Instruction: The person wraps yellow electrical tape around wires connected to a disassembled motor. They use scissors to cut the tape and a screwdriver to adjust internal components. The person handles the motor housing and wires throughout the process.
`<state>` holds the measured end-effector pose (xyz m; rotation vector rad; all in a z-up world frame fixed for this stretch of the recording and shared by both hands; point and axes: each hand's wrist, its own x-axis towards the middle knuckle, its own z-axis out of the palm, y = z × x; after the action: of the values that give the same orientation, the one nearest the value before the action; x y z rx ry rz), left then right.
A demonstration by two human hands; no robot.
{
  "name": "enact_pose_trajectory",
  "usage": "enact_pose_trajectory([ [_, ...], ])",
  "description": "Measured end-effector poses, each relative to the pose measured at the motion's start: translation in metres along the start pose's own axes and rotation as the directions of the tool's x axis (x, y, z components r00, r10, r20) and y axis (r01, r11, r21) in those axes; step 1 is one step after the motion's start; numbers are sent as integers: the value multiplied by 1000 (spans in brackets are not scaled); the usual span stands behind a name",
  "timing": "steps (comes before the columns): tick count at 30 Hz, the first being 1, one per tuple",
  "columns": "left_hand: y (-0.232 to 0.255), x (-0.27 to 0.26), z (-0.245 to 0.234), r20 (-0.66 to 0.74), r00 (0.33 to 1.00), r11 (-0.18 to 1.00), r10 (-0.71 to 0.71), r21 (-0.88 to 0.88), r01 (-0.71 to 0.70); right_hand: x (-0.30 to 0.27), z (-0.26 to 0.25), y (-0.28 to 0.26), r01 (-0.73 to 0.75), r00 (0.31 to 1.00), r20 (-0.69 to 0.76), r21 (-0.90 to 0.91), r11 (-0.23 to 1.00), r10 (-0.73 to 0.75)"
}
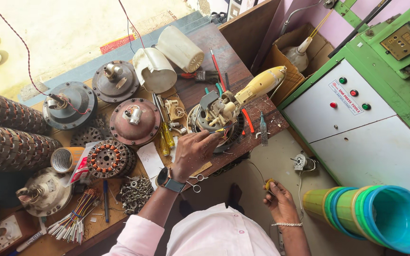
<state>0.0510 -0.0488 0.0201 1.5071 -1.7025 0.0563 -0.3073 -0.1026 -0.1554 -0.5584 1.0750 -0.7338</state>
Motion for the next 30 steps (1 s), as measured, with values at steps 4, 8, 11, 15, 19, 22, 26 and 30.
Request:
enact_pose_trajectory([
  [4, 0, 5, 1, -52, 998, 992, -36, -121, 29, 0, 7, -10, 14, 1000, -11, -71, 997, -15],
  [8, 0, 10, 3, -11, 990, 980, -144, -144, 141, 2, 15, -18, 30, 1000, -5, -115, 993, -31],
  [11, 4, 11, -2, 54, 975, 965, -217, -138, 222, 4, 16, -20, 47, 999, 9, -127, 991, -46],
  [15, 17, 12, -9, 173, 924, 928, -340, -93, 359, 8, 15, -20, 55, 998, 26, -135, 989, -52],
  [19, 28, 12, -2, 4, 963, 959, -270, -94, 269, 9, 17, -20, 54, 998, 33, -151, 987, -50],
  [22, 26, 7, 5, -58, 970, 963, -234, -152, 223, 8, 19, -21, 79, 997, 35, -208, 975, -74],
  [26, 16, 5, 17, -9, 947, 942, -321, -103, 318, 3, 23, -21, 109, 994, 35, -335, 936, -104],
  [30, 16, 8, 18, -41, 954, 955, -296, -38, 295, 1, 28, -21, 109, 994, 35, -390, 914, -103],
])
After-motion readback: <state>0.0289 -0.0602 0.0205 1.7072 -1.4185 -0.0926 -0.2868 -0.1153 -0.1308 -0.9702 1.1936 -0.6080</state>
